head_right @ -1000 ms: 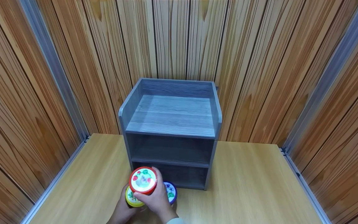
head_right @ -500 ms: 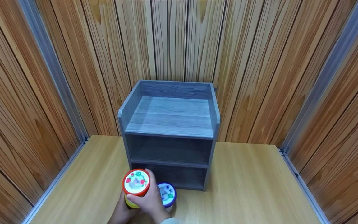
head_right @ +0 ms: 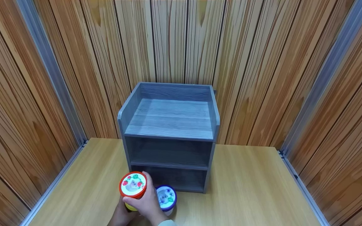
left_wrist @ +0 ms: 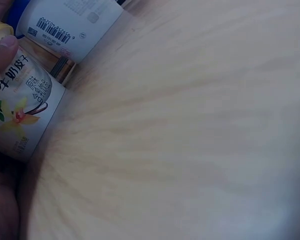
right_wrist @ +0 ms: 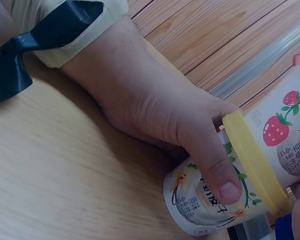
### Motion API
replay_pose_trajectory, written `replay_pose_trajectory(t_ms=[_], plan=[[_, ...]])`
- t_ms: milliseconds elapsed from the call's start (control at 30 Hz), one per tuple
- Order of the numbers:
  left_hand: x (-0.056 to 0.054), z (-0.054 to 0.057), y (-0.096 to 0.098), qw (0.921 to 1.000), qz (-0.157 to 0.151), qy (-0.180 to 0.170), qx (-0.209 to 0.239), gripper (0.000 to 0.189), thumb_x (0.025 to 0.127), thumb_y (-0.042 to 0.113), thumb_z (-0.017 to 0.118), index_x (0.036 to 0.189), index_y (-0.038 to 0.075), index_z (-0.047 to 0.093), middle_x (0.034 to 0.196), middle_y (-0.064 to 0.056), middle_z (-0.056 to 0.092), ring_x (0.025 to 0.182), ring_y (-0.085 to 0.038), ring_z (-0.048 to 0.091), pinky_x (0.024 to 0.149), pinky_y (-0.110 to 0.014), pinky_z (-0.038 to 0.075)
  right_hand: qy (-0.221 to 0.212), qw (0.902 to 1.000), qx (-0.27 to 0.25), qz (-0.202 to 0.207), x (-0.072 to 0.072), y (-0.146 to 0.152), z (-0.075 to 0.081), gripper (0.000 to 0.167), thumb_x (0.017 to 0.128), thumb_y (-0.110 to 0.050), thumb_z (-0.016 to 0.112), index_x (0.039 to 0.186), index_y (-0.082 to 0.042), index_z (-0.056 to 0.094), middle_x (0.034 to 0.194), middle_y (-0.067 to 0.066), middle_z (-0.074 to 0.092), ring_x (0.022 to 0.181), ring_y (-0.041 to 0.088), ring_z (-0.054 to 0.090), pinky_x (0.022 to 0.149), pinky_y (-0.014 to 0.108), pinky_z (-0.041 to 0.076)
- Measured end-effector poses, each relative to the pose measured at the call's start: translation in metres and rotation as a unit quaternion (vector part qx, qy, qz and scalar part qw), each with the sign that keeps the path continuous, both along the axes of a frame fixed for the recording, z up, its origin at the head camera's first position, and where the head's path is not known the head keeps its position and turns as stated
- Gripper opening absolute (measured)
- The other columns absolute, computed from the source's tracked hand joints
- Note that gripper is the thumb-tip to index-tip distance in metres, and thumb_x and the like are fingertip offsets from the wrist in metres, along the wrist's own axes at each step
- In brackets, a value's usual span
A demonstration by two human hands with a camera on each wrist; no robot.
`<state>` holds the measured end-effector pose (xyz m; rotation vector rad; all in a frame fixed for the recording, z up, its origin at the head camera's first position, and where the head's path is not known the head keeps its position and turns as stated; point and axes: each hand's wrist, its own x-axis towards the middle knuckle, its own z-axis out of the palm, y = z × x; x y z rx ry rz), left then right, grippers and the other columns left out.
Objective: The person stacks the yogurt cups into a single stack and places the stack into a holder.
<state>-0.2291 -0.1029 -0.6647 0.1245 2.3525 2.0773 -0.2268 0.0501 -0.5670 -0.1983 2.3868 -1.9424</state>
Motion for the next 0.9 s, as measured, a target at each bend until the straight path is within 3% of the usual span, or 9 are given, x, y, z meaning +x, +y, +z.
replay_pose_trajectory(t_ms=[233,300,400,533,633,900], plan=[[-0.0013,-0.0013,-0.0011,0.9996,0.004,0.008,-0.025,0.118,0.067,0.034,0.095,0.156,0.013,0.021,0.147,-0.011,0.047,0.128,-0.028,0.048,0.106,-0.044,0.041,0.007,0.9999,-0.002,0.008,-0.0017,-0.0018,0.0010,0.110,0.070,-0.042,0.091,0.155,-0.014,0.027,0.144,0.011,0.048,0.125,0.031,0.049,0.106,0.059,0.042],[-0.0010,-0.0007,-0.0012,0.9998,0.004,0.001,-0.022,0.119,0.066,0.036,0.095,0.156,0.014,0.020,0.147,-0.010,0.047,0.127,-0.027,0.048,0.106,-0.043,0.042,0.006,1.0000,0.000,0.007,-0.0017,-0.0017,0.0012,0.110,0.070,-0.044,0.091,0.155,-0.015,0.027,0.144,0.010,0.049,0.125,0.030,0.049,0.105,0.058,0.044],[0.0007,-0.0017,-0.0009,0.9995,0.006,0.023,-0.023,0.118,0.067,0.034,0.095,0.156,0.012,0.021,0.146,-0.010,0.047,0.127,-0.028,0.049,0.104,-0.038,0.043,0.021,0.9997,0.006,0.009,-0.0013,-0.0010,0.0004,0.110,0.069,-0.044,0.091,0.154,-0.015,0.028,0.142,0.010,0.050,0.123,0.028,0.051,0.104,0.056,0.045],[0.0007,-0.0005,0.0000,0.9999,0.000,0.012,-0.010,0.119,0.067,0.033,0.095,0.157,0.013,0.020,0.150,-0.011,0.044,0.131,-0.029,0.046,0.108,-0.042,0.042,0.033,0.9993,0.014,0.012,0.0013,0.0008,0.0007,0.108,0.071,-0.040,0.091,0.154,-0.012,0.028,0.140,0.012,0.051,0.121,0.029,0.051,0.104,0.056,0.045],[-0.0006,0.0024,-0.0006,0.9997,-0.007,-0.023,0.006,0.121,0.066,0.033,0.095,0.158,0.017,0.018,0.153,-0.009,0.040,0.134,-0.029,0.041,0.111,-0.049,0.039,0.018,0.9997,0.015,0.008,0.0024,0.0010,0.0029,0.109,0.071,-0.040,0.091,0.154,-0.011,0.027,0.142,0.012,0.050,0.123,0.030,0.050,0.105,0.058,0.043],[0.0013,0.0028,-0.0008,0.9999,0.004,-0.011,-0.010,0.120,0.066,0.033,0.095,0.158,0.014,0.020,0.152,-0.011,0.041,0.133,-0.031,0.042,0.109,-0.049,0.040,-0.017,0.9998,0.010,-0.003,0.0047,0.0008,0.0043,0.119,0.070,-0.046,0.091,0.158,-0.018,0.017,0.148,0.017,0.043,0.129,0.036,0.045,0.108,0.063,0.038]])
